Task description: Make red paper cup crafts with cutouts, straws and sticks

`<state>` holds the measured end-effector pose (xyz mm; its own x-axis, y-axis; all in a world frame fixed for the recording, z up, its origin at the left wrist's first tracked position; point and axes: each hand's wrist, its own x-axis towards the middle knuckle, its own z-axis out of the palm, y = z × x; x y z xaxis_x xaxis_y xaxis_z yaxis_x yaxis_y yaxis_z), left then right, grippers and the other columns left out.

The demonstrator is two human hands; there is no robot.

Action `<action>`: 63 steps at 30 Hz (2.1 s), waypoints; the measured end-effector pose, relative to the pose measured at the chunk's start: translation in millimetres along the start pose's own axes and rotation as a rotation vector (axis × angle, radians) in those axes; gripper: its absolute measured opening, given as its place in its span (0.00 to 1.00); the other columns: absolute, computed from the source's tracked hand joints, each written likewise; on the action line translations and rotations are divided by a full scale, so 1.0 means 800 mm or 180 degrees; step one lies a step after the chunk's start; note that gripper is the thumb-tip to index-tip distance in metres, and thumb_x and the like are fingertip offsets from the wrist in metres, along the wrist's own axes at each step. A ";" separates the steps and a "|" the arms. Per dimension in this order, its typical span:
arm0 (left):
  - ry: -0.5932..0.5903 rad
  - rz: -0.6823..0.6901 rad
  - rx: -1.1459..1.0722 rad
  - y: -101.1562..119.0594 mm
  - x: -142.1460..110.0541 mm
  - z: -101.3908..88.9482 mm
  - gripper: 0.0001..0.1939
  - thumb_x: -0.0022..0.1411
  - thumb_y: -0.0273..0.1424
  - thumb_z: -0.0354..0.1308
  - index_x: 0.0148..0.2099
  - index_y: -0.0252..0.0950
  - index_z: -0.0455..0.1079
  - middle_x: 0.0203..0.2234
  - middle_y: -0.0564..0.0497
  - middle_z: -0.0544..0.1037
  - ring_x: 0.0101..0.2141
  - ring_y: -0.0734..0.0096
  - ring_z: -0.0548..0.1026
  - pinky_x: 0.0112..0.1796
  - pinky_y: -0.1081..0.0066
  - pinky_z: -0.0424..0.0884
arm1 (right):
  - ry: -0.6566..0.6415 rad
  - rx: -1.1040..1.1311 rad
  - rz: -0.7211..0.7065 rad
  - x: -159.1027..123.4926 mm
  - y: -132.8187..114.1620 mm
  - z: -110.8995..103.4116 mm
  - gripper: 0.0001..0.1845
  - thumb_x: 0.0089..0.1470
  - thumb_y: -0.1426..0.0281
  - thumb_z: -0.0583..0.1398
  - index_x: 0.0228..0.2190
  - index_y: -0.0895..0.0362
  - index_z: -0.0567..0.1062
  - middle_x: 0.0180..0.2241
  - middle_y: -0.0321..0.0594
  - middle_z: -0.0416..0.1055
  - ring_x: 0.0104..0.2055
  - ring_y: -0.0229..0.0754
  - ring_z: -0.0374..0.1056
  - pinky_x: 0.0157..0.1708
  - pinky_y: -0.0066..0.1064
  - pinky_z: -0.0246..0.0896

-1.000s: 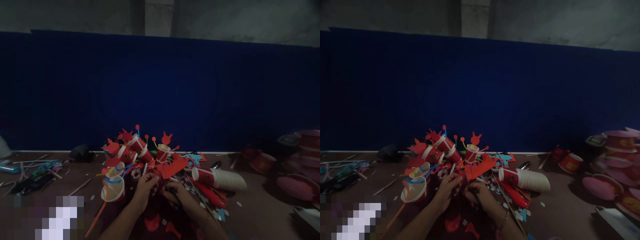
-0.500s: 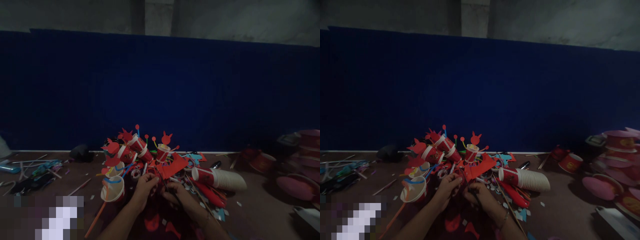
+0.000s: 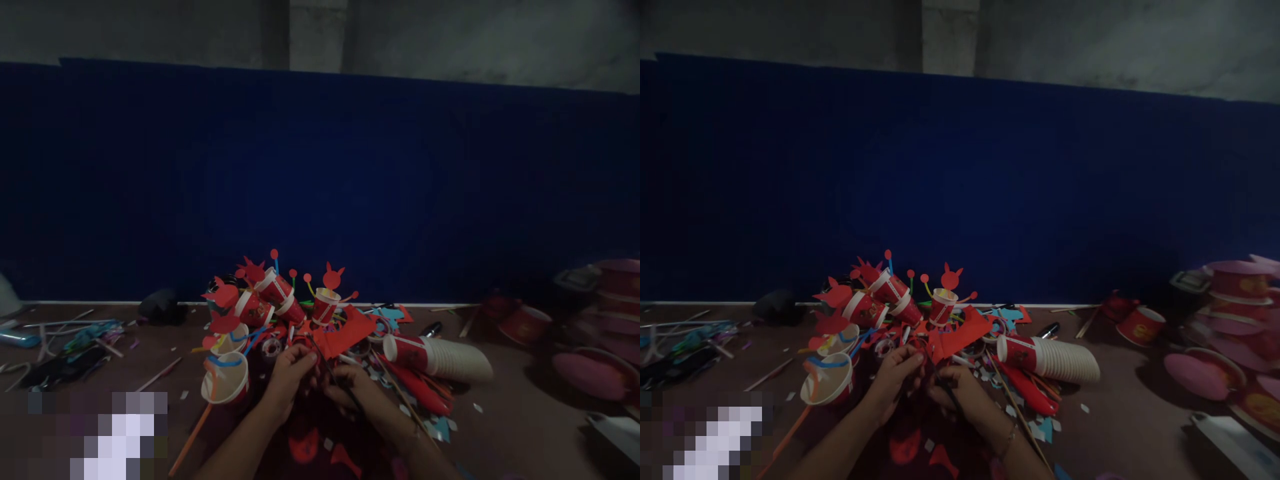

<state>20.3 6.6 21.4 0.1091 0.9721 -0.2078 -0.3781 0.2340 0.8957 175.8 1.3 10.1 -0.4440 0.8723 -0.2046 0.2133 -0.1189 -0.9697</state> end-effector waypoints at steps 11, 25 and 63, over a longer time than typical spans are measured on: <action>0.0099 -0.0047 -0.0032 -0.004 0.003 -0.001 0.17 0.40 0.37 0.65 0.24 0.36 0.60 0.11 0.58 0.70 0.10 0.83 0.62 0.11 0.82 0.51 | 0.0017 -0.0067 -0.0096 0.001 0.004 -0.002 0.19 0.40 0.56 0.65 0.24 0.59 0.70 0.11 0.25 0.57 0.11 0.26 0.48 0.10 0.19 0.42; 0.0066 -0.0060 -0.0052 -0.005 0.002 -0.001 0.17 0.39 0.37 0.66 0.24 0.36 0.61 0.11 0.59 0.68 0.10 0.84 0.60 0.12 0.81 0.50 | 0.0004 -0.0060 0.0003 -0.006 -0.010 0.001 0.19 0.39 0.56 0.65 0.26 0.59 0.71 0.14 0.27 0.60 0.14 0.29 0.54 0.13 0.20 0.46; 0.0022 -0.0089 0.0213 -0.006 0.008 -0.010 0.16 0.39 0.37 0.65 0.25 0.36 0.61 0.10 0.62 0.65 0.10 0.86 0.57 0.12 0.82 0.47 | -0.0093 0.0001 0.0081 -0.009 -0.019 0.001 0.20 0.39 0.55 0.64 0.25 0.59 0.69 0.11 0.26 0.60 0.12 0.28 0.52 0.11 0.20 0.44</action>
<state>15.4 11.8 12.6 0.1124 0.9653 -0.2355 -0.3127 0.2594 0.9138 174.9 -4.0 25.9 -0.4638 0.8547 -0.2331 0.2247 -0.1410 -0.9642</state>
